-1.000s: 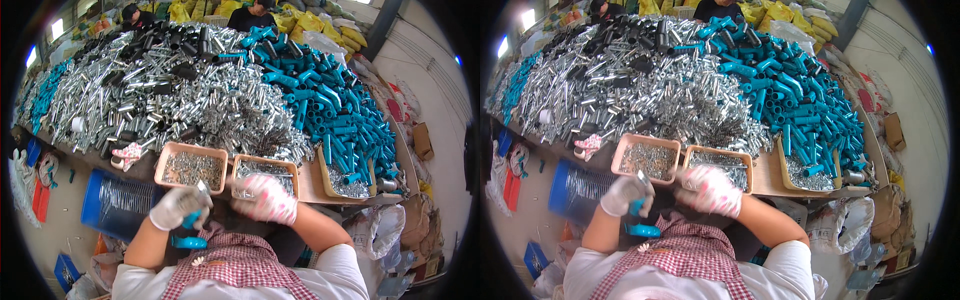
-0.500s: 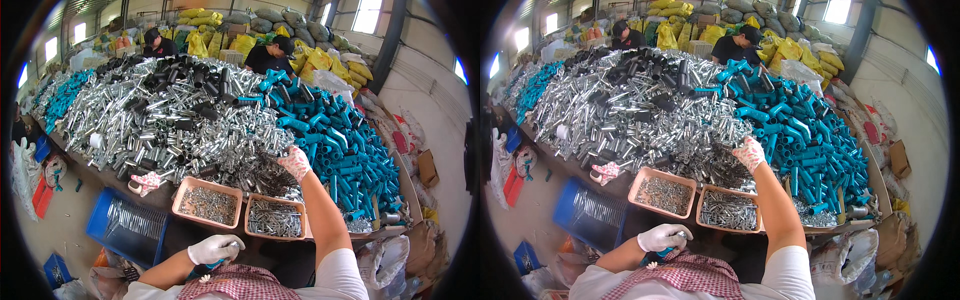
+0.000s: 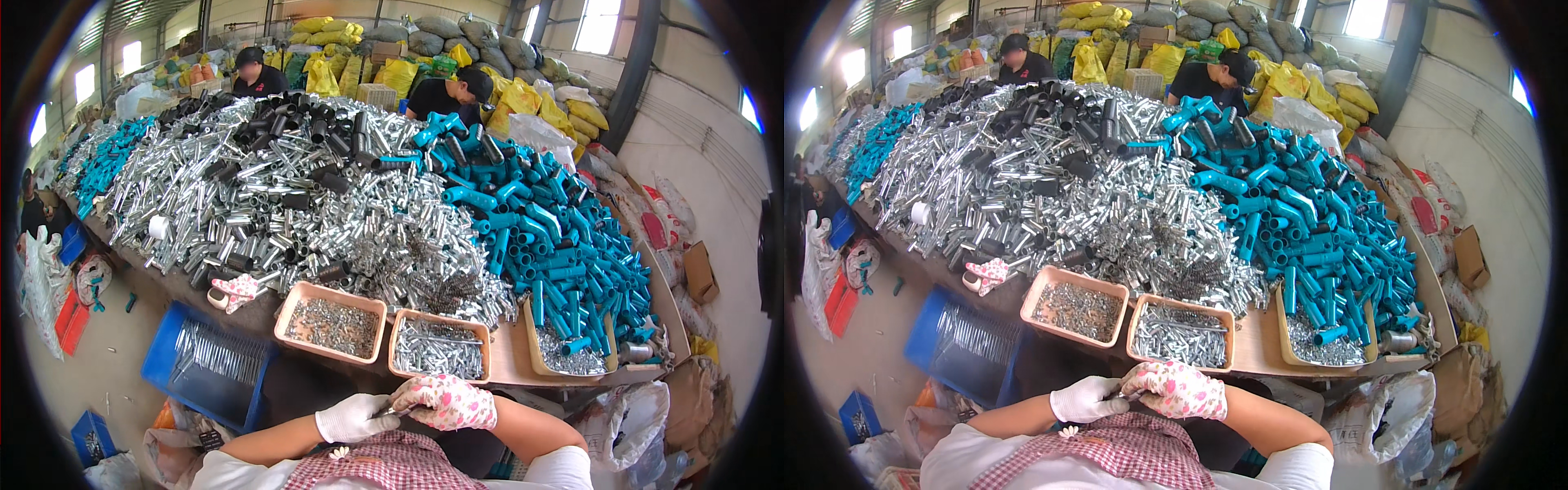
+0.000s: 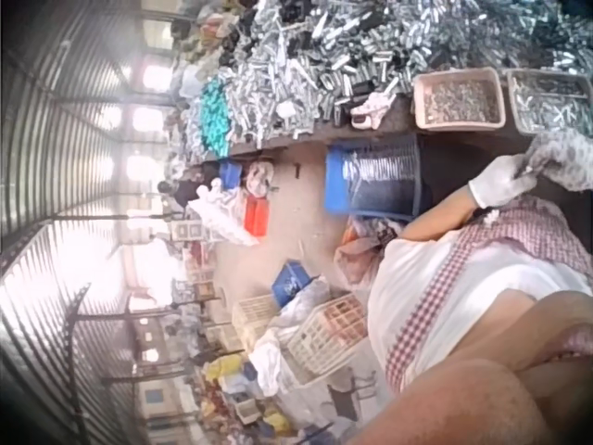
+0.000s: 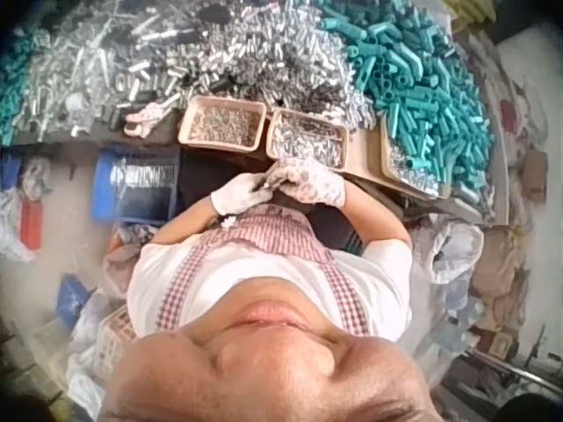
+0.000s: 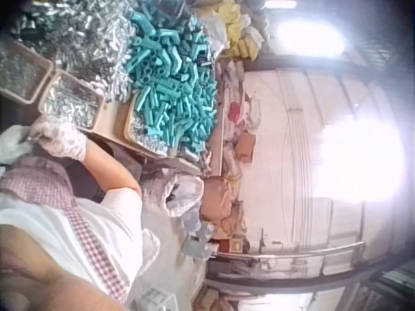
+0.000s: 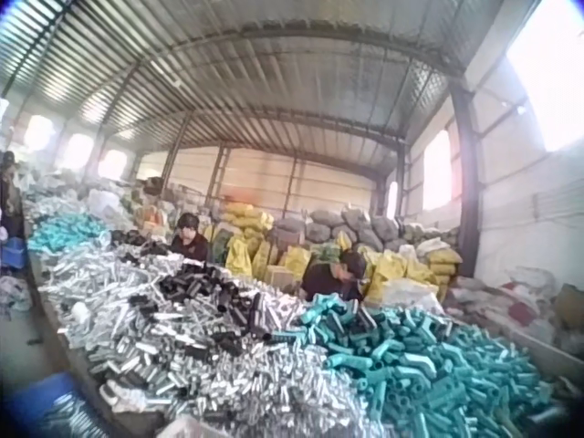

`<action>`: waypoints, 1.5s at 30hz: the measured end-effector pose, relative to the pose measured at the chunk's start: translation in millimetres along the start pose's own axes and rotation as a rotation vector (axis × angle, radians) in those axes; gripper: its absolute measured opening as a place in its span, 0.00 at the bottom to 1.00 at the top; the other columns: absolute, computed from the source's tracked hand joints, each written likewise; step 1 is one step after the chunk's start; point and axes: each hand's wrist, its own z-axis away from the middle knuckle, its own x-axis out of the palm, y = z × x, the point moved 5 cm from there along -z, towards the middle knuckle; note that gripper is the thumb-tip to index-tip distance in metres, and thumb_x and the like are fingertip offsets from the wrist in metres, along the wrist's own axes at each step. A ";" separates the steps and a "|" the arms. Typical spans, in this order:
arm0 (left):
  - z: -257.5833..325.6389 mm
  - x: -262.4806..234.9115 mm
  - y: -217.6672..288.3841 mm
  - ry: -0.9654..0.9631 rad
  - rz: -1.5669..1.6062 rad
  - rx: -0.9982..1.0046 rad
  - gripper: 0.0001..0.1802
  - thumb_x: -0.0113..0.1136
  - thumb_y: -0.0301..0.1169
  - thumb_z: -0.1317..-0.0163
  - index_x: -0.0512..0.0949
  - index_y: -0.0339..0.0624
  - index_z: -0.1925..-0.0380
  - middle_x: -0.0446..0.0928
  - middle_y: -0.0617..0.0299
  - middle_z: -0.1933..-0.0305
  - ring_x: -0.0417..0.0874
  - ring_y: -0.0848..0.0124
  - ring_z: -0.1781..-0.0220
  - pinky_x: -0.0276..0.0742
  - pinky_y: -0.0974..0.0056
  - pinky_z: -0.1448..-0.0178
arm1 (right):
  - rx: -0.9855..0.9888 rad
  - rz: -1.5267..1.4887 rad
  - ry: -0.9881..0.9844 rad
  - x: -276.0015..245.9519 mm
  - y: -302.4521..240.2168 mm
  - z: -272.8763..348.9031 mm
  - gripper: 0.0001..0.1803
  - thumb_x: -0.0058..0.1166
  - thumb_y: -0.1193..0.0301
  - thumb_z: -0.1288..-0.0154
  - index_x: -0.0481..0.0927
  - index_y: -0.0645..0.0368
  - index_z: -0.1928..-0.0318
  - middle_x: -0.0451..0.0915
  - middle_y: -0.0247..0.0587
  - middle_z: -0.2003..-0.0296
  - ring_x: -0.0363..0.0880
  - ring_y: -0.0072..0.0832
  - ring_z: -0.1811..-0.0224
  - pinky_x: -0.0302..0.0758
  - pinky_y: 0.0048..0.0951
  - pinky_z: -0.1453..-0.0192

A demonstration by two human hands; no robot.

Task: The person assembles tools by fitting metal tubes and fasteners into plastic handles by hand and placing the completed tools into a basket.

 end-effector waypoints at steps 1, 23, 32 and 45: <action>0.5 5.2 2.6 -0.003 0.008 -0.004 0.26 0.55 0.49 0.33 0.75 0.33 0.54 0.79 0.41 0.66 0.82 0.47 0.61 0.77 0.55 0.55 | -0.022 0.050 -0.018 3.9 0.1 3.1 0.17 0.59 0.82 0.45 0.79 0.58 0.53 0.81 0.45 0.52 0.80 0.42 0.49 0.78 0.38 0.46; -1.5 28.9 5.7 0.176 -0.045 0.087 0.20 0.67 0.44 0.43 0.76 0.38 0.65 0.79 0.47 0.70 0.82 0.47 0.65 0.76 0.51 0.60 | 0.464 0.330 -0.186 3.1 4.7 21.1 0.19 0.60 0.61 0.36 0.79 0.58 0.49 0.83 0.46 0.66 0.84 0.43 0.62 0.80 0.36 0.57; 4.4 26.7 1.9 0.213 -0.069 0.106 0.22 0.67 0.47 0.44 0.76 0.39 0.66 0.78 0.46 0.72 0.81 0.46 0.66 0.75 0.50 0.62 | 0.278 0.324 -0.038 7.5 -1.0 26.7 0.29 0.65 0.57 0.42 0.76 0.60 0.44 0.82 0.49 0.66 0.83 0.47 0.61 0.79 0.39 0.56; -0.7 21.3 9.6 0.171 -0.138 0.089 0.23 0.66 0.49 0.44 0.77 0.38 0.69 0.77 0.44 0.73 0.81 0.46 0.67 0.76 0.49 0.62 | 0.515 0.463 -0.285 -0.2 -2.7 20.7 0.14 0.55 0.58 0.34 0.82 0.55 0.66 0.79 0.48 0.75 0.82 0.44 0.68 0.76 0.41 0.66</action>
